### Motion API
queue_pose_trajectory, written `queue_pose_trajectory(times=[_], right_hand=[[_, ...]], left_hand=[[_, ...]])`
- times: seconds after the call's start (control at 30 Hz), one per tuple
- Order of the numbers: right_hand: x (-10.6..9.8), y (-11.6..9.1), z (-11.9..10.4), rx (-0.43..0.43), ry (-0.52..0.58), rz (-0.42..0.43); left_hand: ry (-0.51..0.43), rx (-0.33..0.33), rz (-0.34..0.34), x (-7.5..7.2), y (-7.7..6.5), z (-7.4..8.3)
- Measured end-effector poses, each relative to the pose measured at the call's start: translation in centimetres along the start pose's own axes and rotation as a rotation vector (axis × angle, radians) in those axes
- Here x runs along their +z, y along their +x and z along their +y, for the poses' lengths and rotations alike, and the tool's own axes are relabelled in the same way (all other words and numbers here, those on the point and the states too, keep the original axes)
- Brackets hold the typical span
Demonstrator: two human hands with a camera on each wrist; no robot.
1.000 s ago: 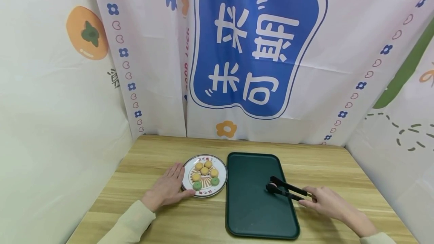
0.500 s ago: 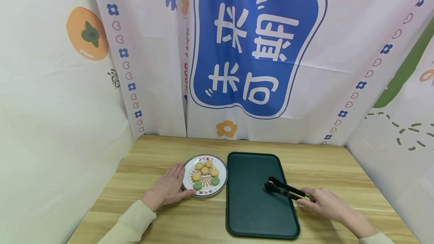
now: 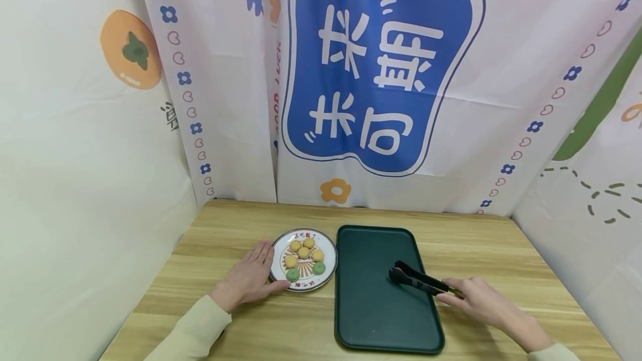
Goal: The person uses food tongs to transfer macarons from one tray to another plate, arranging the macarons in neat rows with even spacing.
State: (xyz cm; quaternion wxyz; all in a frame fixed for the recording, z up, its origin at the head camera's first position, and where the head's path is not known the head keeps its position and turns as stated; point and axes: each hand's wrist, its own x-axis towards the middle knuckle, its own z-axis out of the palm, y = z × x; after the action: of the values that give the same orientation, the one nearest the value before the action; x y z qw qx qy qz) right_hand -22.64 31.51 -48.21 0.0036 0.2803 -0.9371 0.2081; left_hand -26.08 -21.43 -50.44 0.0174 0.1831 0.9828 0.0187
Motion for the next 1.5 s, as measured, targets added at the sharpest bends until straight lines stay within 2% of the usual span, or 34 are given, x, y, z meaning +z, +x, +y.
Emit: queue_pose_trajectory(times=[0.23, 0.53, 0.83, 1.23, 1.5], right_hand=[[0.2, 0.1, -0.4, -0.023, 0.006, 0.017], [0.4, 1.1, -1.2, 0.033, 0.026, -0.037], [0.5, 1.9, -2.4, 0.006, 0.016, -0.036], [1.2, 3.6, -3.9, 0.051, -0.009, -0.076], [1.5, 4.3, -4.7, 0.048, 0.034, -0.085]], left_hand=[[-0.006, 0.003, -0.009, -0.2, 0.0, 0.1], [-0.003, 0.005, -0.006, -0.4, -0.1, 0.2], [-0.005, 0.004, 0.008, -0.1, -0.3, 0.2], [-0.009, 0.002, 0.01, -0.1, -0.2, 0.1], [-0.012, 0.002, 0.009, 0.1, -0.2, 0.0]])
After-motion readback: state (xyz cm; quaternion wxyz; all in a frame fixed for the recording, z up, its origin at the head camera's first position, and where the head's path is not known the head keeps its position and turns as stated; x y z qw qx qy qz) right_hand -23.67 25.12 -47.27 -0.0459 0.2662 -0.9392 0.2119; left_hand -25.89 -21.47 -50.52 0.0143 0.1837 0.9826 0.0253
